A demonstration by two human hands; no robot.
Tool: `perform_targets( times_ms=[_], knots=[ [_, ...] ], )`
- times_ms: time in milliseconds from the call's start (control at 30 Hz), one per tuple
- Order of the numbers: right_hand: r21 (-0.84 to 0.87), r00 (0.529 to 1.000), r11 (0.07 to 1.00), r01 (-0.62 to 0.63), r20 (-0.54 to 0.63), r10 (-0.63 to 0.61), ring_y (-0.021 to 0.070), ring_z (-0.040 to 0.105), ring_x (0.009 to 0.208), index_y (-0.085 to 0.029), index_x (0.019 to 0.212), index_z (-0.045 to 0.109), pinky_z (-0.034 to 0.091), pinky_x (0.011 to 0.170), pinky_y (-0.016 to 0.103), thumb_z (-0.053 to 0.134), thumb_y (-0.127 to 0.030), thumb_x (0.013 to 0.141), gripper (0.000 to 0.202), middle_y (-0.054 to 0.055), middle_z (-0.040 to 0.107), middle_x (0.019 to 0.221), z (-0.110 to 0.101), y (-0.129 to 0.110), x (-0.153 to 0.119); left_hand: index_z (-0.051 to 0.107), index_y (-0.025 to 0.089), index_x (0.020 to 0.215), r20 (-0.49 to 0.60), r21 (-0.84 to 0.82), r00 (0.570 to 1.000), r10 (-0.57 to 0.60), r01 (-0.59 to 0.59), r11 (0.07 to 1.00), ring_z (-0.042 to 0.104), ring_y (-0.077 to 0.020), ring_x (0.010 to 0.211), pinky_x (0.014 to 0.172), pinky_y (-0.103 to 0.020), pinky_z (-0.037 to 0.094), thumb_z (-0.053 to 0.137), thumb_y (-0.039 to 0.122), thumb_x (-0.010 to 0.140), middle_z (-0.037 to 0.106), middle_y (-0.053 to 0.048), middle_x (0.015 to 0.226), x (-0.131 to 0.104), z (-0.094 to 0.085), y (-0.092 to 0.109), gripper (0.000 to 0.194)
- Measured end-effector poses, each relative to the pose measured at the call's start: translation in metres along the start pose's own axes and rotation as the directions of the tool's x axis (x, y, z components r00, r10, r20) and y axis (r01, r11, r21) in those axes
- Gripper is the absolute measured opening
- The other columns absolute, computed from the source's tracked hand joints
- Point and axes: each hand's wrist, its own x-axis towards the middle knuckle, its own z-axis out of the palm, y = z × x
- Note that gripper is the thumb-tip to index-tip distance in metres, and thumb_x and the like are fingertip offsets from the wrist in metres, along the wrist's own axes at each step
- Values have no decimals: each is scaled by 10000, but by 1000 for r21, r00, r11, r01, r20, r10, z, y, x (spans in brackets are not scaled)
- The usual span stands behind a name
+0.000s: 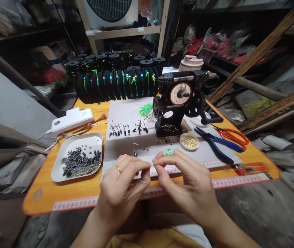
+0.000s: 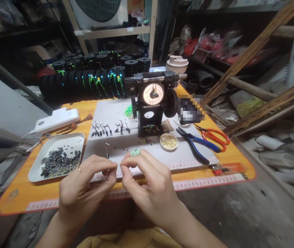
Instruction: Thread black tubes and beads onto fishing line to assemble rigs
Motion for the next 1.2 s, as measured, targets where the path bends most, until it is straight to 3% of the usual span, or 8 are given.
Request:
perform_targets(
  times_ms=[100, 300, 567, 733, 867, 933, 1067, 1200],
  knots=[
    [98, 995, 990, -98, 43, 95, 133, 661, 785, -193, 902, 626, 504, 721, 244, 612, -117, 934, 84, 16, 680, 864, 1, 1, -2, 648, 169, 959, -56, -21, 998, -29, 28, 999, 661, -114, 745, 721, -212, 536, 669, -16, 847, 705, -13, 824, -6, 4, -1, 218],
    [361, 942, 871, -333, 161, 294, 137, 644, 818, -206, 903, 629, 530, 725, 236, 578, -200, 975, 88, 17, 649, 892, 9, -3, -3, 663, 235, 953, -160, -310, 934, -319, 260, 915, 659, -121, 820, 748, -196, 545, 640, 22, 887, 686, 9, 865, -20, 17, 4, 224],
    [505, 902, 748, -431, 270, 337, 137, 644, 813, -211, 933, 630, 542, 700, 230, 576, -259, 980, 87, 15, 637, 915, 12, -7, 1, 694, 237, 869, -143, -536, 870, -472, 333, 776, 596, -71, 830, 767, -102, 514, 692, 127, 901, 589, 23, 889, -17, 23, 11, 115],
    [357, 918, 859, -368, 288, 273, 113, 610, 737, -192, 861, 655, 487, 645, 201, 620, -207, 948, 95, -6, 640, 814, 7, -3, 6, 715, 241, 858, -81, -586, 871, -485, 352, 730, 648, -83, 881, 786, -118, 535, 705, 148, 898, 651, 6, 949, -17, 22, 10, 102],
    [188, 956, 953, -236, 222, 193, 105, 573, 656, -184, 802, 637, 469, 585, 203, 657, -181, 936, 136, -17, 603, 728, 0, -1, 3, 728, 233, 856, -75, -644, 856, -511, 349, 680, 657, -96, 821, 759, -133, 547, 708, 122, 891, 670, 5, 837, -17, 23, 11, 118],
    [179, 980, 973, -149, 154, 122, 110, 603, 686, -184, 934, 675, 516, 615, 206, 687, -167, 919, 26, 1, 632, 795, -3, 0, 2, 741, 236, 849, -35, -709, 827, -561, 375, 597, 656, -99, 795, 733, -138, 552, 718, 138, 889, 668, 3, 817, -18, 23, 11, 109],
    [169, 997, 984, 57, 38, -64, 130, 674, 778, -184, 1138, 716, 579, 675, 220, 684, -73, 901, 264, 56, 701, 935, -4, 0, 1, 763, 268, 847, 66, -792, 788, -612, 414, 448, 669, -103, 803, 770, -162, 567, 735, 175, 888, 691, 8, 830, -19, 23, 11, 106],
    [136, 992, 984, 119, 14, -122, 146, 701, 762, -177, 1066, 745, 588, 660, 231, 623, -26, 921, 242, 57, 702, 846, -3, 1, -1, 770, 255, 878, 57, -764, 813, -580, 409, 499, 665, -98, 822, 774, -141, 561, 718, 133, 892, 682, 0, 844, -19, 22, 11, 133]
  ],
)
